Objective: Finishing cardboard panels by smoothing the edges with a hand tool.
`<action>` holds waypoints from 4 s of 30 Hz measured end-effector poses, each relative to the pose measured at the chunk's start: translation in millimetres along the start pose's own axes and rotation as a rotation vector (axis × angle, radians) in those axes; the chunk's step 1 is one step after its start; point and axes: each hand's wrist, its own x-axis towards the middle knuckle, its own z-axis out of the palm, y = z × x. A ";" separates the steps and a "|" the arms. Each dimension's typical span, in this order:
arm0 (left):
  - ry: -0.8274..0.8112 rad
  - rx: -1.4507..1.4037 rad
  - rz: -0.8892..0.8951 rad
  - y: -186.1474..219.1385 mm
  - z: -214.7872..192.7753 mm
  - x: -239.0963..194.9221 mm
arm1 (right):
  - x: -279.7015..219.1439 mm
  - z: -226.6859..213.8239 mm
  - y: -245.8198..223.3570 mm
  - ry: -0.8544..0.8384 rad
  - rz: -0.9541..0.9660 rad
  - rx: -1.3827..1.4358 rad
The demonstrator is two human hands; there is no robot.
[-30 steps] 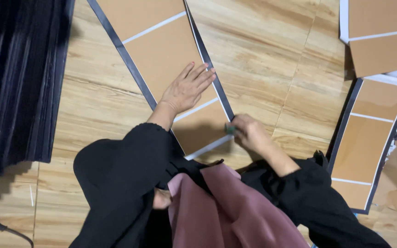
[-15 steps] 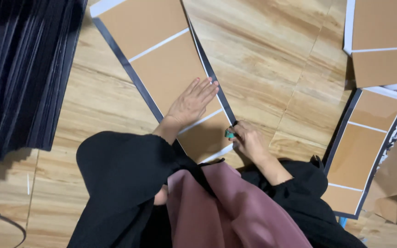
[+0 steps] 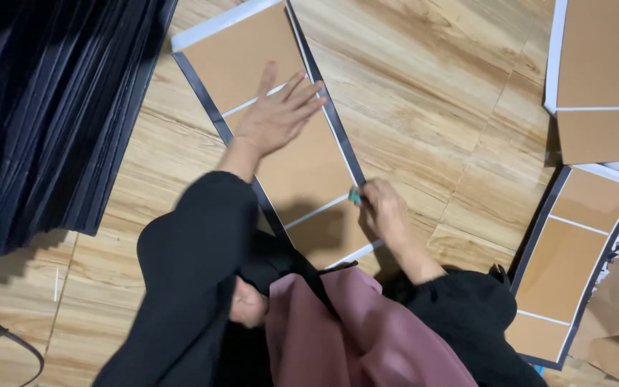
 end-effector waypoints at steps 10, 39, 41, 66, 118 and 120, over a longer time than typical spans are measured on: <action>-0.097 -0.036 -0.086 1.6 -5.4 1.7 | 129.3 8.0 28.8 0.184 -0.138 0.130; 0.047 -0.033 -0.318 -44.8 18.9 25.9 | 221.6 28.0 33.1 0.171 -0.137 -0.041; 0.064 -0.071 -0.344 -44.0 26.6 21.1 | 182.8 39.0 34.4 0.129 -0.107 -0.107; 0.096 0.228 -0.648 -45.6 10.0 22.2 | 202.9 30.8 -12.8 0.120 -0.290 0.024; 0.486 -0.671 -0.725 -33.8 13.3 -0.6 | 225.3 36.7 3.3 0.133 -0.053 -0.040; 0.425 -0.702 -0.762 -31.2 13.6 -1.8 | 190.3 34.3 -2.2 0.001 -0.118 -0.101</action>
